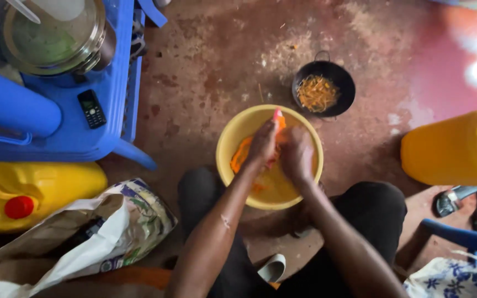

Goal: Shredding carrots into a bowl using a hand-held peeler

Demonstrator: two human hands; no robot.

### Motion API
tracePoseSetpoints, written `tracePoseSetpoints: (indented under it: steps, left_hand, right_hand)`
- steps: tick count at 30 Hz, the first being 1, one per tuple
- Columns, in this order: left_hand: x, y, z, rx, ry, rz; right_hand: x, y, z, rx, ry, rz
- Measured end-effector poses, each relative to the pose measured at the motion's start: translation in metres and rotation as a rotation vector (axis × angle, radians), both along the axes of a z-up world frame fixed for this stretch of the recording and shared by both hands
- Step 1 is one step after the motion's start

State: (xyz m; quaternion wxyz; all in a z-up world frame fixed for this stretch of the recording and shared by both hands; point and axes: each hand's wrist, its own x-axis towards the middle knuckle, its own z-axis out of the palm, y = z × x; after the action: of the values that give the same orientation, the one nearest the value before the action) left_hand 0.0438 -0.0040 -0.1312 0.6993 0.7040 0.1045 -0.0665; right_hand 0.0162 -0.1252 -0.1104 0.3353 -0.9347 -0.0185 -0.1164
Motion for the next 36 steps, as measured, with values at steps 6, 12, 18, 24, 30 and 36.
tracePoseSetpoints:
  steps: [6,12,18,24,30,36]
  left_hand:
    - [-0.012,-0.001,0.027,-0.001,-0.124,-0.067]
    - [-0.003,-0.009,-0.029,-0.036,-0.093,-0.062]
    - [-0.016,0.010,0.043,-0.054,-0.001,-0.060]
    - [-0.009,0.014,0.048,0.283,-0.181,-0.181]
    - [-0.001,-0.017,-0.022,-0.002,0.130,-0.091]
    - [0.001,-0.009,-0.028,0.130,0.038,-0.144]
  right_hand:
    - [0.015,-0.006,0.007,-0.120,0.180,-0.021]
    - [0.028,-0.028,-0.078,-0.221,0.009,0.021]
    - [-0.014,0.002,0.001,-0.109,0.150,0.038]
    - [-0.024,0.019,0.059,0.041,0.114,0.051]
    - [0.016,-0.022,-0.011,0.014,0.086,-0.010]
    - [0.017,-0.017,0.002,0.138,0.188,-0.023]
